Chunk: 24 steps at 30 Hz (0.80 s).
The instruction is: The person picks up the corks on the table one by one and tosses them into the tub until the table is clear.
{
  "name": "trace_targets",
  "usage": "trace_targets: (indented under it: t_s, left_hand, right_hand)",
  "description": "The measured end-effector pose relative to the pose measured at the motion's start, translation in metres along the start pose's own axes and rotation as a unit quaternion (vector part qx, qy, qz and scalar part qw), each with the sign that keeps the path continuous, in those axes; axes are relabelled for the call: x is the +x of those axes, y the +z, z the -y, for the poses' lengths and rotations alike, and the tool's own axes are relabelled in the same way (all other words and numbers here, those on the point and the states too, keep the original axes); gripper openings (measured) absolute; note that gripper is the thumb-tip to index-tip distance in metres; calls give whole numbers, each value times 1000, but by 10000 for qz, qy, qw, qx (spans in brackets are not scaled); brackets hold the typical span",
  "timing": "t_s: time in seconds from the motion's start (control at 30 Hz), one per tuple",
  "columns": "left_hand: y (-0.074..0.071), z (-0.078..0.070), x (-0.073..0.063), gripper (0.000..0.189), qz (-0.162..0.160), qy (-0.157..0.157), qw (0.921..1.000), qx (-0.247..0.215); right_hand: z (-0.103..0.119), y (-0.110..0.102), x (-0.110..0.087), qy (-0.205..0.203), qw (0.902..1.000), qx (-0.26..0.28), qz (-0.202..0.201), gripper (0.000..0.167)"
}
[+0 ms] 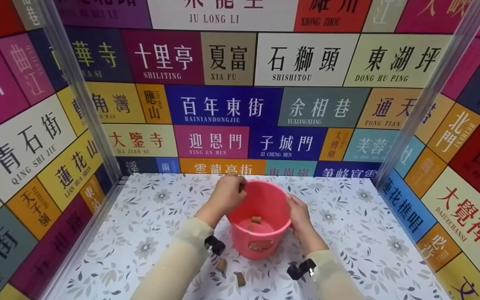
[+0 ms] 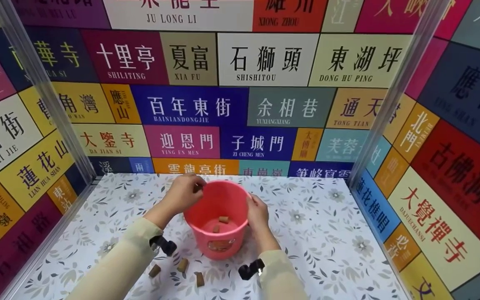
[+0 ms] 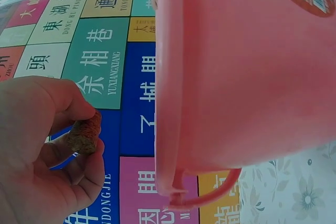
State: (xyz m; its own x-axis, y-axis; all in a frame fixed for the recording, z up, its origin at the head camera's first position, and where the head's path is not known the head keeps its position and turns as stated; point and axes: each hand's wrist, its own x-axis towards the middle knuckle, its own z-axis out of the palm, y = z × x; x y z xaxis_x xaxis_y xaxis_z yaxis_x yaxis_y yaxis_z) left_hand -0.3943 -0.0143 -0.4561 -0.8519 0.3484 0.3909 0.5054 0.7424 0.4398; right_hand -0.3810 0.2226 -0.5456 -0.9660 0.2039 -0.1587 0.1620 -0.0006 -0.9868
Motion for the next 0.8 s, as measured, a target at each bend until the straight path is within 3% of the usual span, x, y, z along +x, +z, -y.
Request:
trace_targets:
  t_s: [0.47, 0.8]
  left_hand:
    - [11, -13, 13, 15, -124, 2, 9995, -279]
    - [22, -25, 19, 15, 206, -151, 9980, -580]
  right_hand:
    - [2, 0, -3, 53, 10000, -79, 24, 47]
    - [1, 2, -3, -110, 9999, 83, -24, 48]
